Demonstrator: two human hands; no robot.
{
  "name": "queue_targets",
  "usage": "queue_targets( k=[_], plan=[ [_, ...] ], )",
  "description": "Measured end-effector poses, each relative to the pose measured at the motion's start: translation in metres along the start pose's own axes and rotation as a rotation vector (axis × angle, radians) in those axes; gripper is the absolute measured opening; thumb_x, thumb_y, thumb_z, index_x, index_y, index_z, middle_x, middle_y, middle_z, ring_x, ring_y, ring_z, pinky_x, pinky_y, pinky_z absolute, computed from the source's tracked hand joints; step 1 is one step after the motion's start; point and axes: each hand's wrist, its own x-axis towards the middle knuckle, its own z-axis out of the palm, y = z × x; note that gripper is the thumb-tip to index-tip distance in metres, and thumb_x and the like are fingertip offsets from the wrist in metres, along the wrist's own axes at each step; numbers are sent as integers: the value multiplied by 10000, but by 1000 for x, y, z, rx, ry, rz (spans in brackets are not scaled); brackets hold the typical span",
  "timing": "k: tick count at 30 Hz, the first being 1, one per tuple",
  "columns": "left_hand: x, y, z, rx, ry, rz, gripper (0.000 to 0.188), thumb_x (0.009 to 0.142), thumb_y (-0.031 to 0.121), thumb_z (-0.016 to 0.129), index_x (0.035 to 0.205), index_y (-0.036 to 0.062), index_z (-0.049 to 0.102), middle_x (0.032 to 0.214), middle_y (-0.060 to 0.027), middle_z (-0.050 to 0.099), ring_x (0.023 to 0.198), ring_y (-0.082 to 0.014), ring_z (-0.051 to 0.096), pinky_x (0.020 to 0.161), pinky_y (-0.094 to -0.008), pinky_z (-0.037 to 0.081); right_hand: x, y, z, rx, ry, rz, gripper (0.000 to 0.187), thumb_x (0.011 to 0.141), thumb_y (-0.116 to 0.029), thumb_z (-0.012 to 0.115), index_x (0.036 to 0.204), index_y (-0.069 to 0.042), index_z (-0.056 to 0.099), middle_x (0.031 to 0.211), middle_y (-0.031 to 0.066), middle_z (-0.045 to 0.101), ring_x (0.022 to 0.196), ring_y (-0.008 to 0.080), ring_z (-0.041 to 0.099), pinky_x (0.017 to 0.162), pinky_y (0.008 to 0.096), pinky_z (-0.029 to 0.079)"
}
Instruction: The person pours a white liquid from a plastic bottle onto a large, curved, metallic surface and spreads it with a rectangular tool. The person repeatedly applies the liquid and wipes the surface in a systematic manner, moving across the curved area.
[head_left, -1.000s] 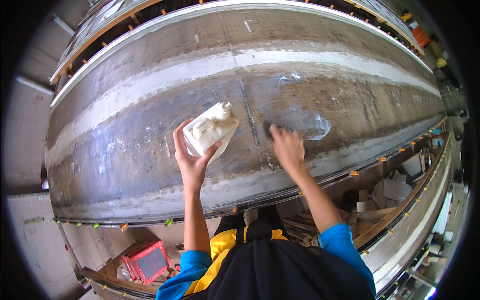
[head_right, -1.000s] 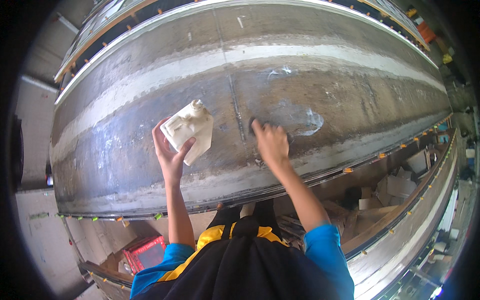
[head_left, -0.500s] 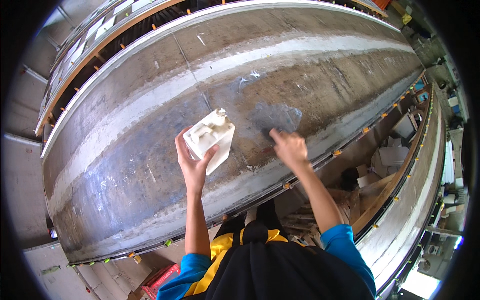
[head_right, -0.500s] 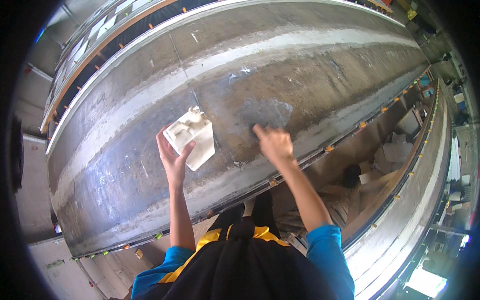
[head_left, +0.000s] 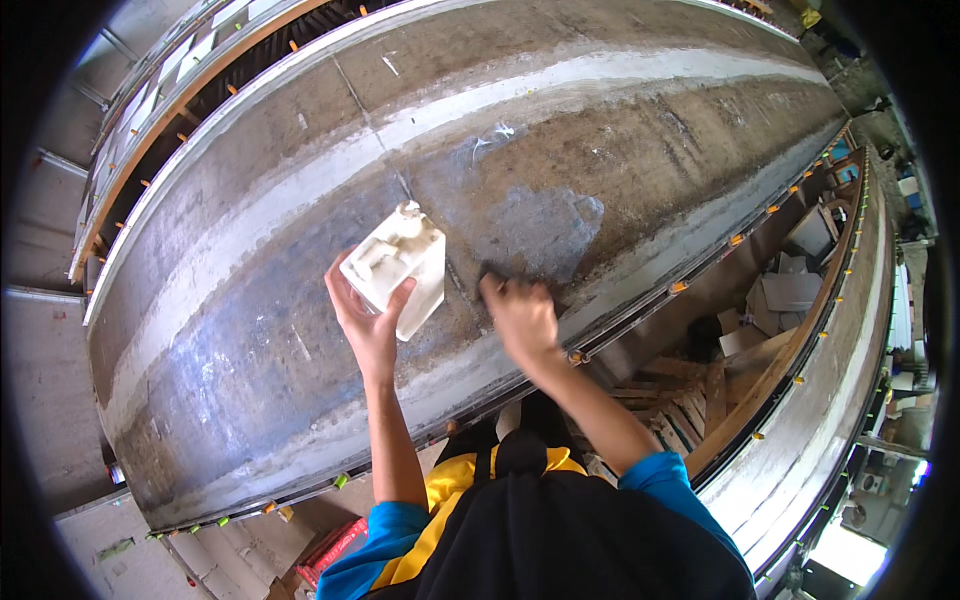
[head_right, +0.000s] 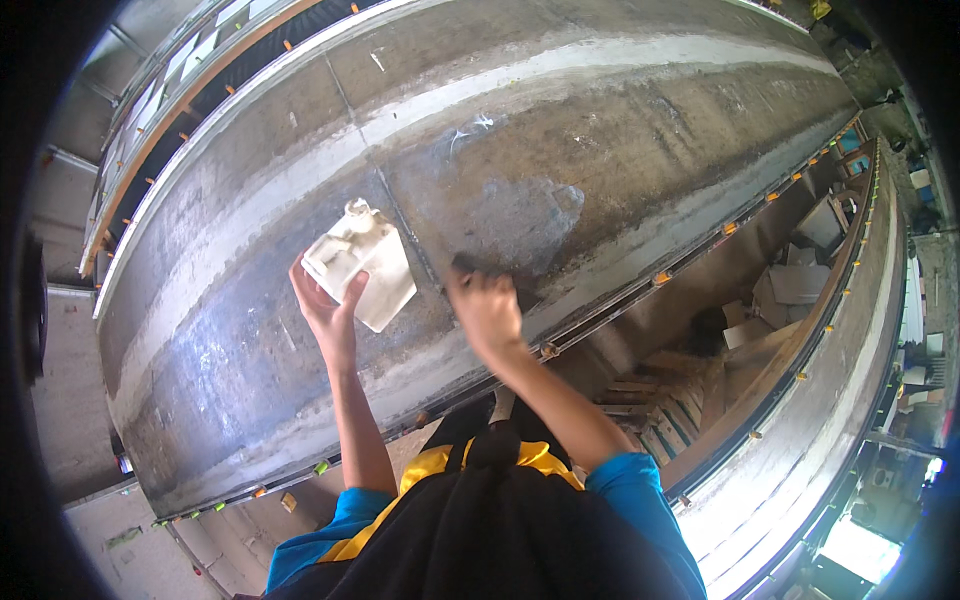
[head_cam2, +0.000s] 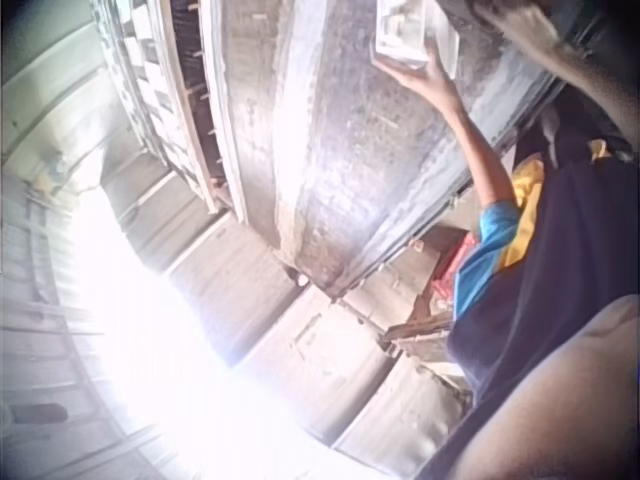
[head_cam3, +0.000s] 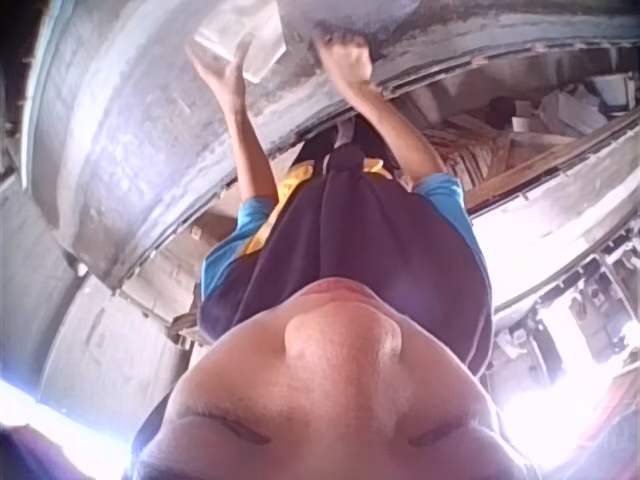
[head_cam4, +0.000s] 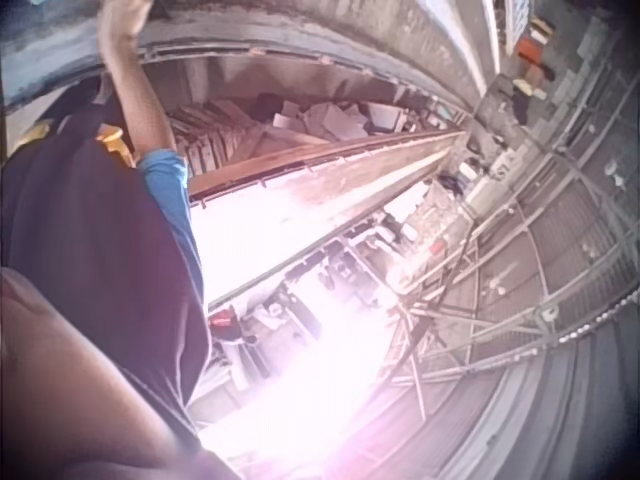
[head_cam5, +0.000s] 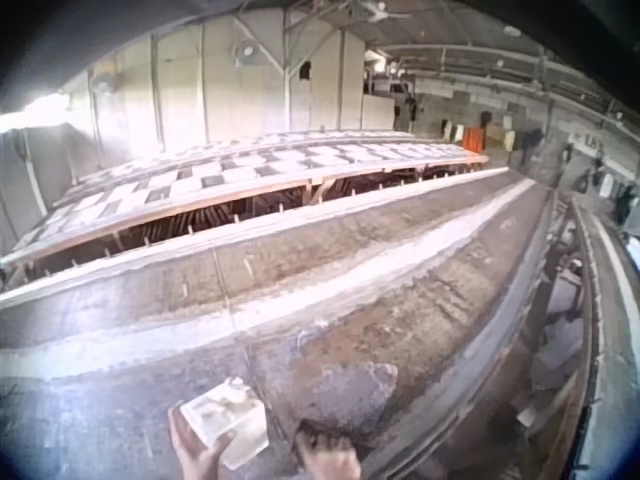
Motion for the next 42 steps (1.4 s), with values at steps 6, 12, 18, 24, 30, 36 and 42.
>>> queue_targets(
  k=[6, 12, 18, 24, 30, 36, 42],
  plan=[
    [3, 5, -17, 56, 18, 70, 739, 614, 166, 823, 1214, 26, 415, 1151, -124, 512, 1091, -244, 490, 960, -385, 374, 56, 57, -18, 392, -526, 333, 301, 811, -84, 592, 1107, -89, 536, 651, 120, 624, 535, 215, 629, 452, 312, 529],
    [-3, 4, -27, 96, -14, 16, 736, 610, 170, 822, 1213, 33, 422, 1149, -121, 523, 1077, -246, 504, 946, -383, 388, 42, 33, 9, 97, -230, 128, 315, 800, -59, 570, 1108, -90, 508, 697, 136, 635, 598, 263, 641, 500, 357, 552],
    [-3, 7, -40, 195, -85, 57, 689, 614, 189, 822, 1180, 46, 456, 1083, -122, 567, 1000, -244, 561, 870, -376, 452, -1, 19, -47, 478, -511, 62, 359, 725, -141, 687, 1047, -116, 532, 742, 146, 646, 672, 298, 656, 639, 400, 527],
    [14, 26, -18, 384, -409, 107, 646, 612, 225, 818, 1144, 66, 486, 1032, -142, 612, 966, -278, 603, 828, -397, 497, 35, 96, -15, 775, -737, 391, 670, 666, -232, 751, 1266, -103, 481, 1071, 208, 610, 1018, 306, 593, 883, 418, 454],
    [20, 35, 17, 885, -924, 346, 656, 618, 260, 799, 1171, 118, 477, 1047, -113, 578, 994, -266, 566, 864, -416, 462, 13, 181, -16, 645, -378, 741, 591, 626, -196, 742, 1156, -20, 545, 1023, 195, 634, 977, 310, 609, 837, 369, 460],
    [-3, -9, 50, 1305, -945, 914, 596, 649, 169, 742, 1183, 152, 479, 1072, -130, 531, 1041, -330, 505, 887, -440, 393, -12, 180, -41, 778, -168, 739, 618, 616, -232, 757, 1133, 24, 536, 924, 214, 645, 872, 304, 638, 770, 348, 478],
    [-2, -8, 77, 1485, -1084, 988, 592, 657, 77, 696, 1204, 168, 490, 1093, -120, 534, 1064, -318, 489, 905, -445, 370, -33, 176, -49, 788, -109, 762, 681, 628, -256, 760, 1173, 57, 499, 940, 247, 630, 887, 297, 637, 778, 345, 483]
  ],
)
